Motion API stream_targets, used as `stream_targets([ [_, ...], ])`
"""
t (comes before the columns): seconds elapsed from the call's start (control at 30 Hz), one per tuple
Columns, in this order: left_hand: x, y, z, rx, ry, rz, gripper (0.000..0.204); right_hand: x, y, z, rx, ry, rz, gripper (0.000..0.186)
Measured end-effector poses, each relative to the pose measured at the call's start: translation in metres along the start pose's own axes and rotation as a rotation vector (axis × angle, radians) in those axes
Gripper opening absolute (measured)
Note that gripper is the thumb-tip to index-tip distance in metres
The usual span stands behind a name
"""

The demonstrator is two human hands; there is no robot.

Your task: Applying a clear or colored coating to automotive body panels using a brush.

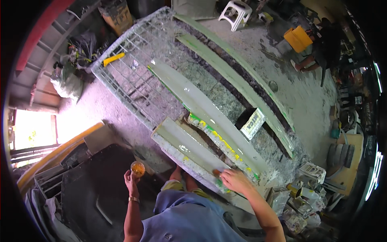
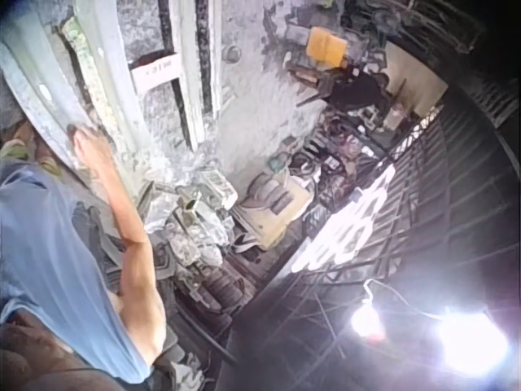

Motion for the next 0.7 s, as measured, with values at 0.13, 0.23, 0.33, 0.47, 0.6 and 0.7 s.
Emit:
stream_targets([
  [0.13, -0.01, 0.022, 0.01, -0.003, 0.041, -0.035, 0.048, 0.017, 0.075, -0.019, 0.131, 0.006, 0.015, 0.017],
  [0.23, -0.015, 0.036, 0.011, 0.006, 0.089, -0.052, 0.048, 0.032, 0.122, -0.046, 0.237, 0.088, 0.072, 0.016],
  [0.33, -0.037, 0.053, 0.014, 0.032, 0.109, -0.062, 0.049, 0.045, 0.174, -0.066, 0.395, 0.171, 0.163, 0.016],
  [0.47, -0.059, 0.063, 0.011, 0.09, 0.143, -0.041, 0.05, -0.003, 0.182, -0.059, 0.496, -0.36, -0.26, 0.015],
  [0.6, -0.074, 0.045, 0.018, -0.014, 0.085, -0.049, 0.05, 0.014, 0.192, -0.059, 0.653, -0.846, -0.672, 0.012],
  [0.7, -0.074, 0.018, 0.015, -0.09, 0.025, -0.067, 0.048, 0.04, 0.198, -0.046, 0.767, -1.016, -0.763, 0.01],
])
Point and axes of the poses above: each hand's wrist, its own y-axis away from the middle knuckle, its own x-axis out of the palm, z = x × y, the point moved 8 cm from there along -y, towards the middle knuckle, and after that the axes turned 7 degrees about -x, right-handed, at the moved point
